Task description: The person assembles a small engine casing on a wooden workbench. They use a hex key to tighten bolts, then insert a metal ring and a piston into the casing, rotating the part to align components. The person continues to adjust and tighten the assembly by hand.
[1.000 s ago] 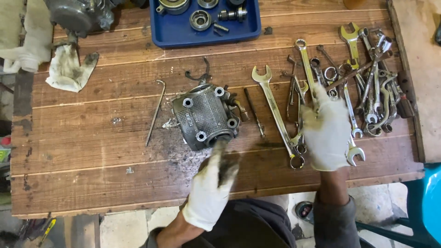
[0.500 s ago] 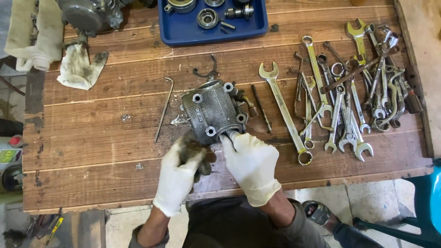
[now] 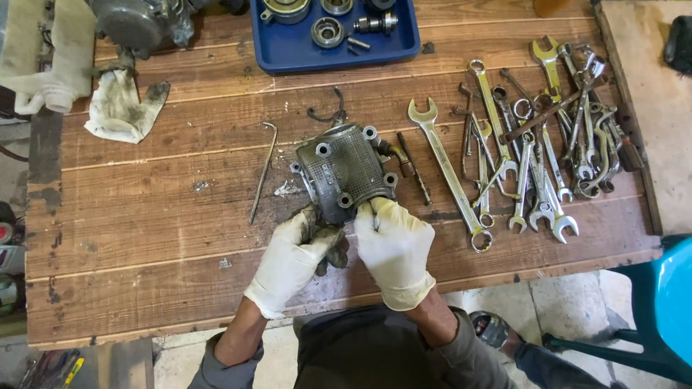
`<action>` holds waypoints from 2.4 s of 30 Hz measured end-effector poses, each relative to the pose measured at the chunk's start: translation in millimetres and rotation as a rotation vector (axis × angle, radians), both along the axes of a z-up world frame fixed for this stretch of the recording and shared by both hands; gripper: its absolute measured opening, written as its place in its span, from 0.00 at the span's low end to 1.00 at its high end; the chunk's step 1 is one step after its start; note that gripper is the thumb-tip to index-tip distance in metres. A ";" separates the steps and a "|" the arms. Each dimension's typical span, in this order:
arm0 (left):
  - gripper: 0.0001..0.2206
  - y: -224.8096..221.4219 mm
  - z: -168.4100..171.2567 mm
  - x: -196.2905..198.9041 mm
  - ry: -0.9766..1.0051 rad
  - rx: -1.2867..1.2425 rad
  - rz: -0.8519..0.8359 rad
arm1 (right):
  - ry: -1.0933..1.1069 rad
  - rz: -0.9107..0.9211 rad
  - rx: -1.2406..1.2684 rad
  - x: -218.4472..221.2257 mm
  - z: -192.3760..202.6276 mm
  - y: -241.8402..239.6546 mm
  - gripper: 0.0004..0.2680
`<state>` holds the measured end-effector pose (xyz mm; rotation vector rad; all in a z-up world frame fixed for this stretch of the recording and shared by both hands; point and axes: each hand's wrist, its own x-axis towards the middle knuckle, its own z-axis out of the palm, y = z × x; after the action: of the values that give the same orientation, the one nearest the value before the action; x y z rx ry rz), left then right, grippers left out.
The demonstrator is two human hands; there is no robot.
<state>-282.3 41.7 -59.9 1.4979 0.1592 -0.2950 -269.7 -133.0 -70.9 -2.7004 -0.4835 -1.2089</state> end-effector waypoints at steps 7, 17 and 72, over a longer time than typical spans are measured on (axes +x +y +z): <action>0.13 3.3 7.9 -5.8 0.004 0.020 0.029 | 0.143 0.049 0.374 -5.5 2.6 -4.8 0.04; 0.12 -6.0 -3.7 -9.7 0.008 -0.035 0.091 | 0.103 0.039 0.412 -6.0 -33.9 -18.7 0.01; 0.13 -22.5 77.6 114.4 -0.646 0.547 -0.322 | 0.942 0.501 1.216 -68.8 31.9 -36.2 0.07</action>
<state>-167.9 19.2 17.7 2.0887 -0.5637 -0.0040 -338.5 -169.2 -39.0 -1.5944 -0.1416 0.0654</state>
